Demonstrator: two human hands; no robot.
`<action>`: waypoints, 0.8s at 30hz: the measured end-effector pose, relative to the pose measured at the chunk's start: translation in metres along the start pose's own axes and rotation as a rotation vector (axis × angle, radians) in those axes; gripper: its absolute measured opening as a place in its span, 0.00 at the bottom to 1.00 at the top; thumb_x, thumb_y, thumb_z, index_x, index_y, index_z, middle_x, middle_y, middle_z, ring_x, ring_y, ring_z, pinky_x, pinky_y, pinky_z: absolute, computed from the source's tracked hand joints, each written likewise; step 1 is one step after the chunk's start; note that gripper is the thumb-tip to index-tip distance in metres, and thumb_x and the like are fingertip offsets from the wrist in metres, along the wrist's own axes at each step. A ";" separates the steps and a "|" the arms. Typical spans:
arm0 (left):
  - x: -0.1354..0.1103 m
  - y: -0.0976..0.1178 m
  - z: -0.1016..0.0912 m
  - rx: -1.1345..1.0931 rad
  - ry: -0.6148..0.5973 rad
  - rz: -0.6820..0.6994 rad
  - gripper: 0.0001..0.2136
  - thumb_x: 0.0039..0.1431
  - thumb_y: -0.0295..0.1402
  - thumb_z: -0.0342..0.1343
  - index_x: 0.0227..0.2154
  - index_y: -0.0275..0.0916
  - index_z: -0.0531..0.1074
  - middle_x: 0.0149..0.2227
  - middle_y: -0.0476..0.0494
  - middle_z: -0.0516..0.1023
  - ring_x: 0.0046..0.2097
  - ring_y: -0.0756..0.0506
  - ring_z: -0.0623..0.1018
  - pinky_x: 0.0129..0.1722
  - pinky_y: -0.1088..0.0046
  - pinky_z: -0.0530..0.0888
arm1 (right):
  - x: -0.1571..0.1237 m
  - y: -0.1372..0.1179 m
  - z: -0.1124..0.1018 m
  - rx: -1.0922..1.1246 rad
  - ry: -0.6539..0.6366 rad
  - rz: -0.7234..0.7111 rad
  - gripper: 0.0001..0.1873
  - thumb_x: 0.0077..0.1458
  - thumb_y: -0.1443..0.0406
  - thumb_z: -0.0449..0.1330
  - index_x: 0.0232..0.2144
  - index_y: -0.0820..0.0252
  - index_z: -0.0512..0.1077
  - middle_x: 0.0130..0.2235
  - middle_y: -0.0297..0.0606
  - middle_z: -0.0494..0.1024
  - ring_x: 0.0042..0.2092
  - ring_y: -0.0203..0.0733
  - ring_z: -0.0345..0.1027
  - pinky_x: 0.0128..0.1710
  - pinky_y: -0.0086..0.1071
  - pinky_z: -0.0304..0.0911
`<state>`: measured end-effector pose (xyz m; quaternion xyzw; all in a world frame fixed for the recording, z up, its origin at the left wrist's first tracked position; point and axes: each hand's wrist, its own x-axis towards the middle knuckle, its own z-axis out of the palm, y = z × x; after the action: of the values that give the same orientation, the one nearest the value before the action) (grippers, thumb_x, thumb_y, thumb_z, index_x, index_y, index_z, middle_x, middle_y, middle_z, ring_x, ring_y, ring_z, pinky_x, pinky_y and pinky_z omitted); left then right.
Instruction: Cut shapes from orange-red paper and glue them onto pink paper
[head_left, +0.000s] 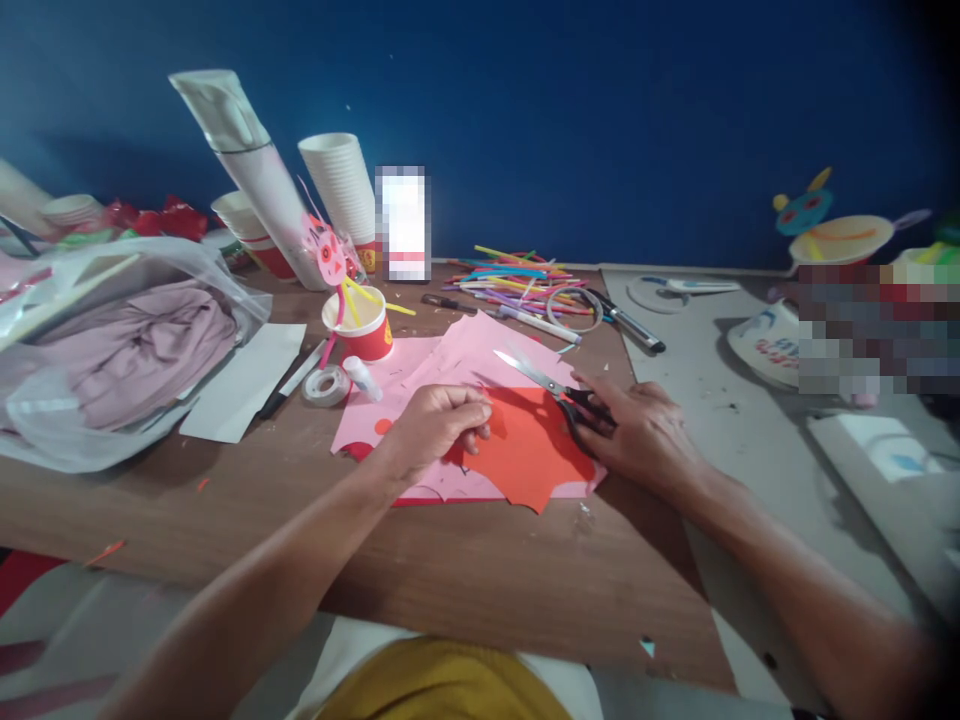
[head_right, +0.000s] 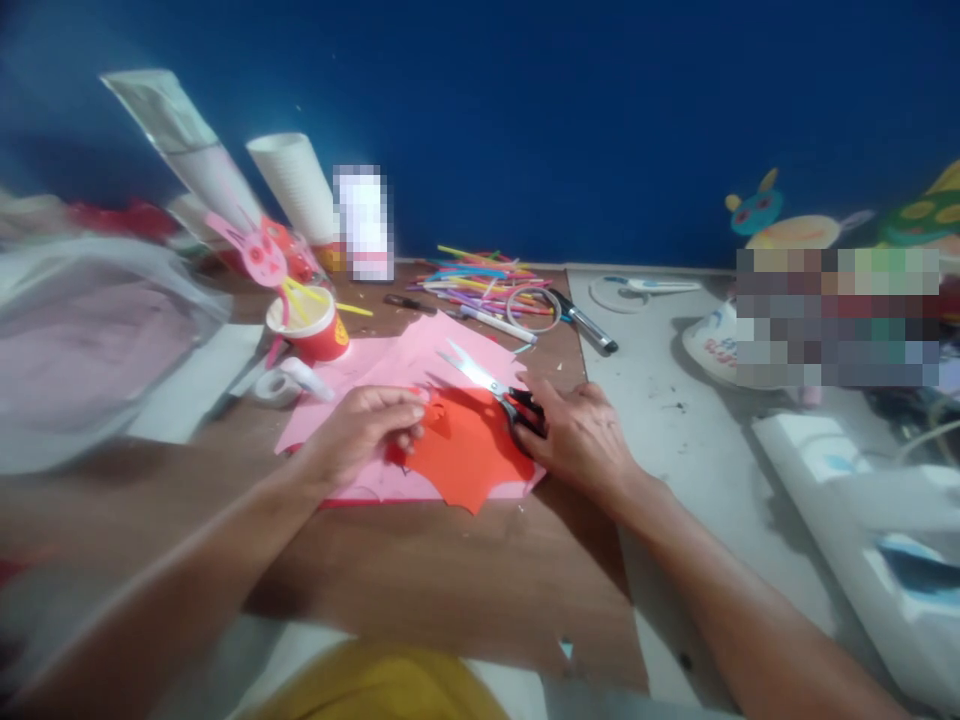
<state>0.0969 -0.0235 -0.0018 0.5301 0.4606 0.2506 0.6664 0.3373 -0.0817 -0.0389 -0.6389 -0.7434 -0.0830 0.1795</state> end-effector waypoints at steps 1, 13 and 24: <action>0.000 0.000 0.000 -0.022 0.005 -0.005 0.07 0.48 0.33 0.57 0.26 0.33 0.73 0.22 0.49 0.73 0.21 0.55 0.69 0.24 0.78 0.67 | 0.001 0.002 0.001 -0.017 -0.011 0.006 0.25 0.49 0.60 0.57 0.50 0.60 0.66 0.32 0.39 0.79 0.31 0.43 0.71 0.37 0.35 0.59; 0.010 0.002 -0.008 -0.486 0.080 -0.012 0.07 0.45 0.29 0.60 0.27 0.31 0.71 0.26 0.45 0.76 0.23 0.54 0.71 0.25 0.77 0.70 | 0.003 0.007 0.001 -0.027 -0.128 0.084 0.21 0.53 0.60 0.56 0.50 0.54 0.65 0.43 0.37 0.75 0.40 0.45 0.72 0.34 0.32 0.64; 0.010 0.005 -0.013 -0.549 0.129 -0.008 0.07 0.46 0.29 0.58 0.29 0.31 0.70 0.28 0.41 0.76 0.26 0.51 0.74 0.27 0.75 0.71 | 0.007 0.011 -0.002 -0.044 -0.249 0.092 0.21 0.54 0.60 0.54 0.50 0.54 0.64 0.44 0.39 0.74 0.42 0.47 0.72 0.35 0.35 0.66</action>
<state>0.0907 -0.0075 -0.0004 0.3110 0.4192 0.3965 0.7552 0.3478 -0.0737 -0.0360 -0.6816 -0.7277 -0.0111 0.0752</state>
